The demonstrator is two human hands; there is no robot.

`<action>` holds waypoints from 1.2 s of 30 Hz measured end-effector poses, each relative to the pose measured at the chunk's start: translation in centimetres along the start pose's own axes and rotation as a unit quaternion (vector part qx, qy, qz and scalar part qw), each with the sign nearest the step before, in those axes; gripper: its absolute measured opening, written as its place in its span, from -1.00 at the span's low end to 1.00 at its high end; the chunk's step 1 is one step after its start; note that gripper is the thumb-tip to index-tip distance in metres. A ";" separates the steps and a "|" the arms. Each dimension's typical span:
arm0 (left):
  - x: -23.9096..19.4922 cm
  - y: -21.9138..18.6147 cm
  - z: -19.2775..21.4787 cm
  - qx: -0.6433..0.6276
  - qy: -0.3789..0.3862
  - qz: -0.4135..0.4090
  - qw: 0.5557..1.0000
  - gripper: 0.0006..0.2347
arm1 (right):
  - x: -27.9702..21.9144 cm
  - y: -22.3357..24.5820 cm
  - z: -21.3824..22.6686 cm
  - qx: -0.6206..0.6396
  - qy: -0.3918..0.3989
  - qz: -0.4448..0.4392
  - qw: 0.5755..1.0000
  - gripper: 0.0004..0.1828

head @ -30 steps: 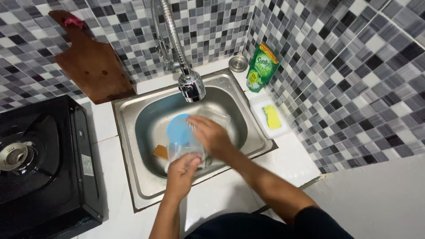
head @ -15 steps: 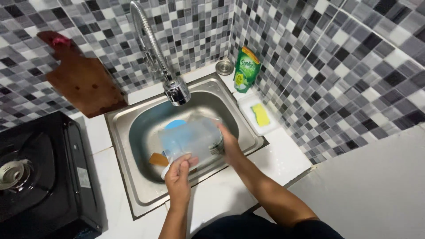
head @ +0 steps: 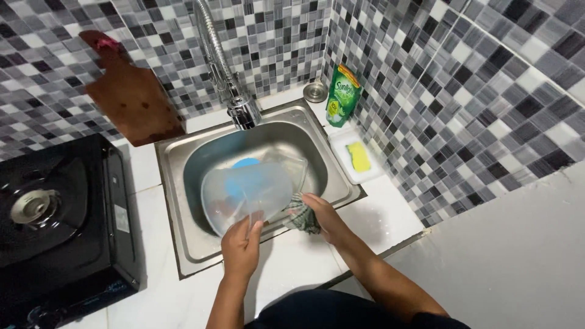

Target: Washing a plastic container with a sponge in a kitchen sink.

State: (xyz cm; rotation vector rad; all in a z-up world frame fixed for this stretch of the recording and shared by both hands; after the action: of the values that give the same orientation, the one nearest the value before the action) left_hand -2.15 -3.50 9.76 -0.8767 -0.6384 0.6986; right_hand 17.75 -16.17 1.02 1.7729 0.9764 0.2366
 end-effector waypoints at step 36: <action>-9.3 2.0 13.1 0.246 0.060 -0.035 0.967 -0.86 | -8.2 -5.2 1.8 0.258 0.066 0.001 0.964 -0.53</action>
State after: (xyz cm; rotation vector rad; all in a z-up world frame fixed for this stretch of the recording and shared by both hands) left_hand -18.09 -3.66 12.48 -0.4289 -0.3590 0.6932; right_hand 10.84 -22.65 -1.95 2.2520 1.2081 0.1051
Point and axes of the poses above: each hand's wrist, its own x-axis towards the middle knuckle, its own z-axis out of the back of the hand, y = z × x, the point moved 6 cm from there along x, towards the middle knuckle, and after that the axes turned 9 degrees about z, right-handed, at the moved point
